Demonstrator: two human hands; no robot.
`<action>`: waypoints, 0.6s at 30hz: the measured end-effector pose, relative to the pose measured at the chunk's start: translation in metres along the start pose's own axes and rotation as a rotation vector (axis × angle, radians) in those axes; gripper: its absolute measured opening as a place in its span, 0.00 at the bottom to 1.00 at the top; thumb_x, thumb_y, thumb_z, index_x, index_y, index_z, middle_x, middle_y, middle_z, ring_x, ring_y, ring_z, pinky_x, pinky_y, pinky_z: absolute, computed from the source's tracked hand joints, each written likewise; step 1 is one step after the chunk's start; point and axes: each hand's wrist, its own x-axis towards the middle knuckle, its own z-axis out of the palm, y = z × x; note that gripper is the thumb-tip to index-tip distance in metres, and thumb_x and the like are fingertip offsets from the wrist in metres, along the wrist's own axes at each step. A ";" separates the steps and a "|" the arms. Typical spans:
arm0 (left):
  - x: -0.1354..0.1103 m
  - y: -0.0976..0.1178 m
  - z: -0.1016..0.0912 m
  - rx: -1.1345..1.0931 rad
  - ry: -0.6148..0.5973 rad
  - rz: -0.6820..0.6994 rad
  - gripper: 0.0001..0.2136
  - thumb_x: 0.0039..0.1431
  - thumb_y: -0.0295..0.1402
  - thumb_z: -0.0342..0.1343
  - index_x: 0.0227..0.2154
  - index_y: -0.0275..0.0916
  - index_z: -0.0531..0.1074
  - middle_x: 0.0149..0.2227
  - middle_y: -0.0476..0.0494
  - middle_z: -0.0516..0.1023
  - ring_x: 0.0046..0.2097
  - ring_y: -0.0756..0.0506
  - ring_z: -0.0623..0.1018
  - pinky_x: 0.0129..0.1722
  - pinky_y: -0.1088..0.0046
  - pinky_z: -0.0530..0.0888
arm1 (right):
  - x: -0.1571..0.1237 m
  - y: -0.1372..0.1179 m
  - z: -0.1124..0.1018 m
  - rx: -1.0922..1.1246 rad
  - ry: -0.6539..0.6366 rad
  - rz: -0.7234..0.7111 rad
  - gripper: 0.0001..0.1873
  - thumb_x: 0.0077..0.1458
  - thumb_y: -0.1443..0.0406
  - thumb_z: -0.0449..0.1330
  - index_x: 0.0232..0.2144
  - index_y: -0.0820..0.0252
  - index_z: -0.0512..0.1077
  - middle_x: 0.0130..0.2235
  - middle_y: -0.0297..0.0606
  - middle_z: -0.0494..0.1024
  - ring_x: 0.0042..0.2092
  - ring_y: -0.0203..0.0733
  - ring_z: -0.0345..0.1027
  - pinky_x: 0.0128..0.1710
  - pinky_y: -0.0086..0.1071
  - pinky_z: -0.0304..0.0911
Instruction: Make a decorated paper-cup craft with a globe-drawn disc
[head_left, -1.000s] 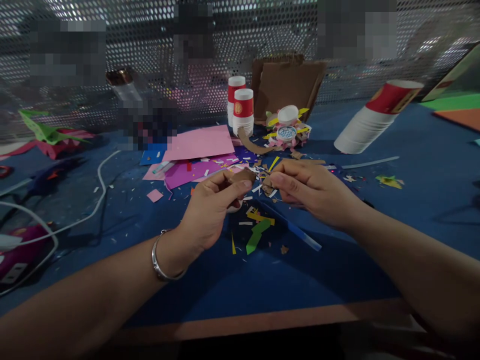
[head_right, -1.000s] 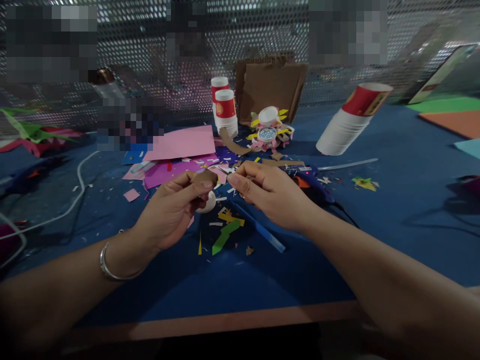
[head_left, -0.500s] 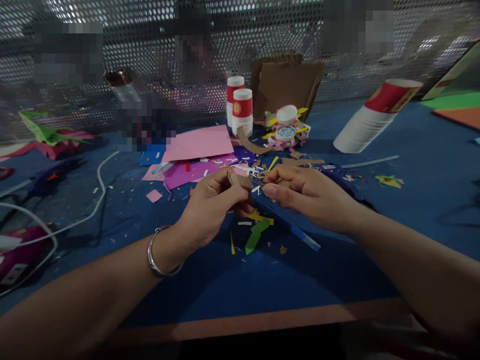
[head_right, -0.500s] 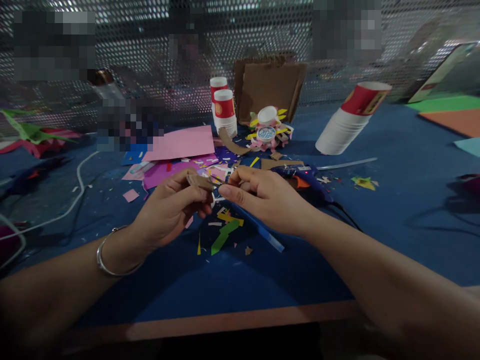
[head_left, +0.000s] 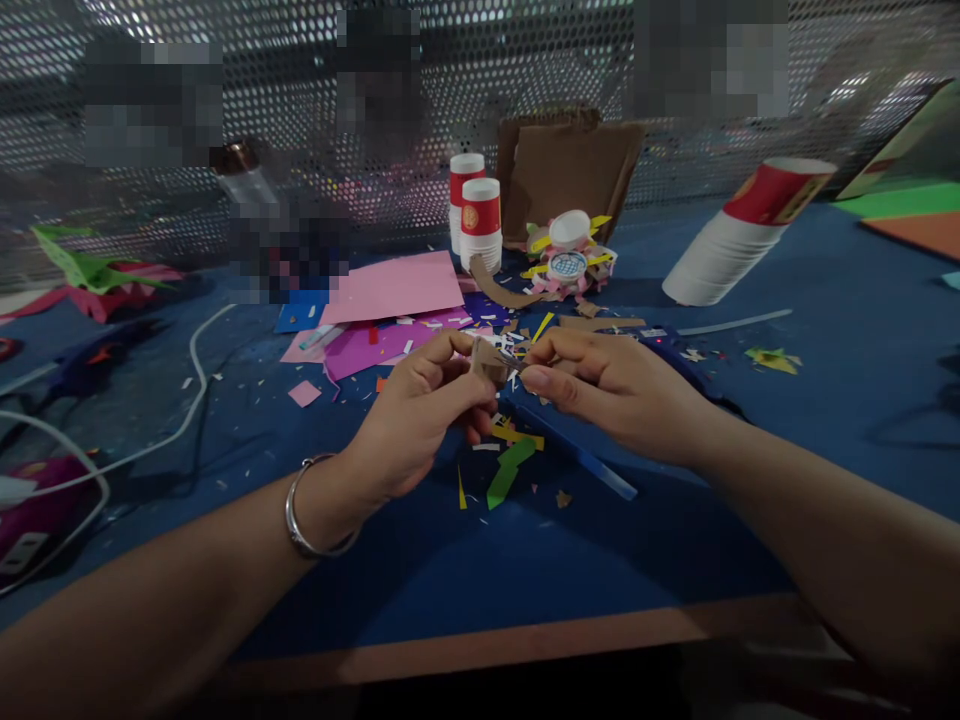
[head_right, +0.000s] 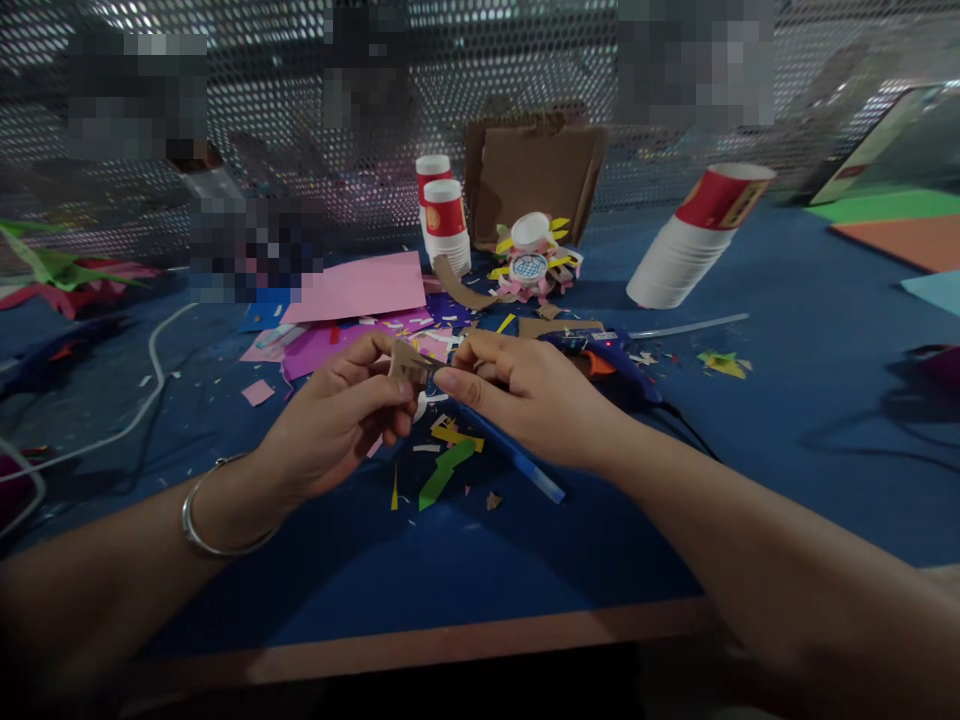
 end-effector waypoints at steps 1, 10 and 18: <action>0.000 0.000 0.000 -0.001 0.005 0.003 0.08 0.53 0.28 0.66 0.33 0.40 0.71 0.24 0.57 0.76 0.22 0.56 0.74 0.20 0.84 0.69 | 0.000 0.000 0.000 -0.005 0.003 -0.004 0.31 0.68 0.36 0.55 0.35 0.57 0.72 0.31 0.36 0.69 0.34 0.42 0.62 0.32 0.34 0.53; 0.004 -0.006 -0.004 0.028 0.180 0.115 0.10 0.63 0.32 0.66 0.28 0.39 0.72 0.22 0.55 0.68 0.23 0.57 0.67 0.22 0.84 0.64 | 0.002 0.002 -0.004 -0.194 0.073 0.029 0.20 0.70 0.47 0.56 0.36 0.56 0.71 0.31 0.36 0.75 0.33 0.42 0.68 0.33 0.35 0.55; 0.010 -0.007 -0.013 0.256 0.080 0.233 0.11 0.68 0.33 0.60 0.28 0.39 0.72 0.24 0.52 0.69 0.23 0.56 0.68 0.22 0.82 0.64 | 0.005 0.005 0.000 -0.784 -0.239 0.296 0.22 0.72 0.51 0.52 0.51 0.60 0.75 0.43 0.51 0.84 0.41 0.57 0.79 0.33 0.40 0.55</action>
